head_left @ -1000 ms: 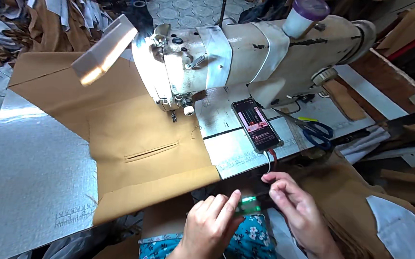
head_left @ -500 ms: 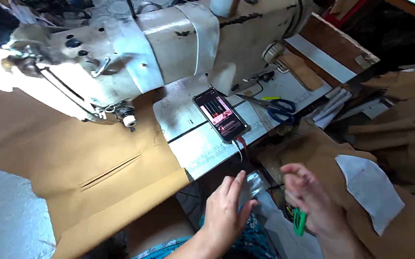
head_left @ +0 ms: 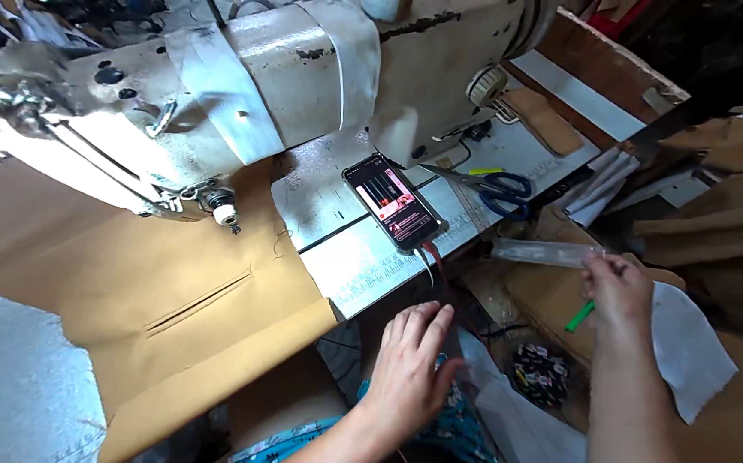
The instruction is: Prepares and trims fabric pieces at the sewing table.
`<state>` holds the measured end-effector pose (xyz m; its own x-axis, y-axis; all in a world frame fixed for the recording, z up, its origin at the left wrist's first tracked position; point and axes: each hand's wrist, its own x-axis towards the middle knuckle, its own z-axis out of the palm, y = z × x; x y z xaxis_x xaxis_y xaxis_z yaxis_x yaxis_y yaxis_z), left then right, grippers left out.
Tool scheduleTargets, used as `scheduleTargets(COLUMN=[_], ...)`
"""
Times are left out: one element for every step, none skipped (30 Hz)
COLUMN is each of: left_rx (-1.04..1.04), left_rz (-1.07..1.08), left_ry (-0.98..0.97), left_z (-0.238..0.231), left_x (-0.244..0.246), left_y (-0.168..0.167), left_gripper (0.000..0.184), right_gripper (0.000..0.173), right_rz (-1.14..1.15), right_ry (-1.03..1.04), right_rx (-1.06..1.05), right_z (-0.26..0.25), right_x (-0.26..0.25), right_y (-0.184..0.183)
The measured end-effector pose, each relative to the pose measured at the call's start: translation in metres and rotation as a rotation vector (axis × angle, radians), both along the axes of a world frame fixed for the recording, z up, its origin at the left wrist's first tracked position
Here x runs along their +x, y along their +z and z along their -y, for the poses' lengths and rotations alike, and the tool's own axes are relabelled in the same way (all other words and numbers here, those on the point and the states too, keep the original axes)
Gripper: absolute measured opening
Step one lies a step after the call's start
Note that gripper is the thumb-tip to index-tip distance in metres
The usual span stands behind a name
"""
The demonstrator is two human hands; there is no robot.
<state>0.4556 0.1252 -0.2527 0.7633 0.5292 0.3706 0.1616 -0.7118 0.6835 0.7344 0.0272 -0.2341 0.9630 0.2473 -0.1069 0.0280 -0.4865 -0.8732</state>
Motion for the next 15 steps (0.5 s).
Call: scheduleTargets(left_rx=[0.0, 0.008, 0.018, 0.027, 0.046, 0.082, 0.132, 0.189, 0.241, 0.283, 0.312, 0.327, 0.332, 0.331, 0.334], left_rz=[0.008, 0.014, 0.026, 0.045, 0.072, 0.099, 0.12, 0.136, 0.153, 0.159, 0.152, 0.135, 0.104, 0.064, 0.019], left_ry=[-0.005, -0.007, -0.01, -0.014, -0.015, -0.011, -0.003, 0.015, 0.039, 0.074, 0.129, 0.202, 0.283, 0.364, 0.435], left_z=[-0.001, -0.002, -0.002, -0.002, -0.001, 0.0, 0.0, 0.0, 0.0, -0.002, -0.006, -0.012, -0.021, -0.033, -0.048], left_x=[-0.007, -0.013, -0.019, -0.025, -0.031, -0.038, -0.046, -0.053, -0.062, -0.072, -0.083, -0.094, -0.105, -0.115, -0.124], left_y=[-0.002, -0.004, -0.005, -0.006, -0.007, -0.007, -0.006, -0.004, -0.003, 0.0, 0.003, 0.008, 0.015, 0.022, 0.029], left_gripper=[0.046, 0.041, 0.036, 0.031, 0.027, 0.023, 0.019, 0.015, 0.014, 0.014, 0.015, 0.018, 0.024, 0.028, 0.031], right_gripper=[0.019, 0.02, 0.02, 0.02, 0.021, 0.024, 0.03, 0.037, 0.045, 0.052, 0.057, 0.058, 0.056, 0.052, 0.048], right_rz=[-0.042, -0.081, -0.115, -0.154, -0.192, -0.215, -0.208, -0.166, -0.096, -0.038, 0.033, 0.097, 0.168, 0.234, 0.293], right_ry=[-0.03, -0.033, -0.01, 0.035, 0.092, 0.152, 0.209, 0.261, 0.303, 0.326, 0.33, 0.326, 0.31, 0.295, 0.284], right_rx=[-0.009, -0.036, -0.086, -0.137, -0.187, -0.231, -0.281, -0.347, -0.423, -0.465, -0.481, -0.5, -0.519, -0.516, -0.48], right_z=[-0.008, -0.017, -0.028, -0.038, -0.049, -0.058, -0.065, -0.069, -0.069, -0.067, -0.062, -0.056, -0.049, -0.043, -0.039], right_x=[0.012, 0.021, 0.025, 0.027, 0.026, 0.024, 0.021, 0.019, 0.019, 0.018, 0.017, 0.012, 0.004, -0.006, -0.018], right_y=[-0.007, -0.014, -0.021, -0.025, -0.03, -0.034, -0.038, -0.04, -0.041, -0.039, -0.035, -0.028, -0.017, -0.004, 0.008])
